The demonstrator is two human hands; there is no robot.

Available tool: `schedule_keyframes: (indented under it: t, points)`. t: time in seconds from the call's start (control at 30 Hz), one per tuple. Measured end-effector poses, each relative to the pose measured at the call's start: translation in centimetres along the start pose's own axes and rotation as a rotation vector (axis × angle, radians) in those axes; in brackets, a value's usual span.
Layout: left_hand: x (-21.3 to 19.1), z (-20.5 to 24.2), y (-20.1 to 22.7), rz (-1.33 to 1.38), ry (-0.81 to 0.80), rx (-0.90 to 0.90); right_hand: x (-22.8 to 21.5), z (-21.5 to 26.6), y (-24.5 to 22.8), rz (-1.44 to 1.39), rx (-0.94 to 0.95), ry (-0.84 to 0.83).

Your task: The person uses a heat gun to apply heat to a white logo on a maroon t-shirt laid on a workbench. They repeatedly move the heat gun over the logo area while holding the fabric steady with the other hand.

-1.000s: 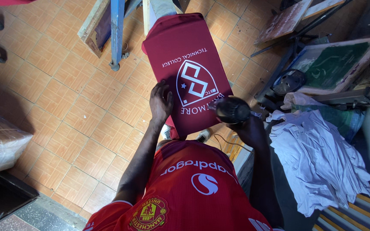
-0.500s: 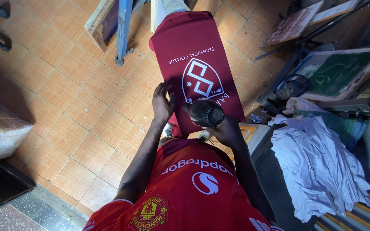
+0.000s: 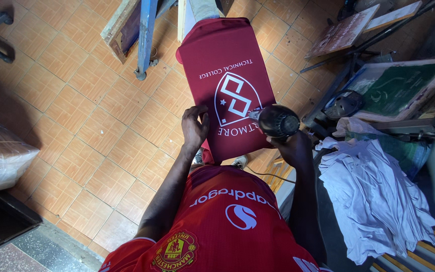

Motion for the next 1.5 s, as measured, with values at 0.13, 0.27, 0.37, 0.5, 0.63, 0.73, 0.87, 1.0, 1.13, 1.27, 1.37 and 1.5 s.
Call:
schedule_keyframes:
  t: [0.13, 0.27, 0.37, 0.5, 0.63, 0.73, 0.87, 1.0, 1.13, 1.27, 1.37, 1.5]
  points:
    - [0.3, 0.3, 0.7, 0.018, 0.032, 0.029, -1.7, 0.0, -0.3, -0.052, 0.052, 0.053]
    - [1.0, 1.1, 0.4, 0.012, 0.02, 0.029, -1.6, -1.0, 0.5, -0.071, 0.08, 0.089]
    - [1.3, 1.5, 0.0, 0.004, 0.021, 0.019, -1.5, -2.2, 0.1, -0.07, 0.074, 0.119]
    - [1.0, 1.4, 0.5, 0.028, 0.04, -0.022, -2.2, -3.4, -2.5, -0.174, 0.032, 0.114]
    - [1.1, 0.9, 0.6, 0.015, 0.023, -0.026, -1.3, -5.0, -4.0, -0.225, 0.017, 0.082]
    - [1.3, 0.5, 0.6, 0.022, 0.019, -0.019, 0.0, -6.6, -4.8, -0.176, 0.0, 0.06]
    - [0.9, -0.1, 1.3, 0.035, 0.024, -0.031, 0.6, -6.8, -7.5, -0.223, -0.034, 0.027]
    - [1.3, 0.0, 0.0, 0.024, 0.034, -0.07, 0.5, -5.9, -10.3, -0.228, -0.11, -0.025]
    - [1.0, 0.2, -0.4, 0.029, 0.053, -0.112, 1.2, -5.7, -10.2, -0.235, -0.1, -0.068]
    - [0.4, 0.0, -0.1, 0.067, 0.071, -0.152, 1.4, -6.7, -7.8, -0.159, -0.05, -0.042]
    - [0.2, 0.0, -0.1, 0.076, 0.071, -0.147, 0.8, -7.3, -6.4, -0.16, 0.003, 0.0]
    - [0.5, -0.1, -0.6, 0.067, 0.087, -0.145, 0.3, -8.3, -4.4, -0.196, 0.028, 0.077]
Point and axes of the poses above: each hand's wrist, its own z-axis away from the middle knuckle, its own x-axis out of the palm, y = z × x, the point moved 2 cm from there along -z, towards the middle knuckle, and after that the axes turned 13 degrees about y, right-handed, at the moved point
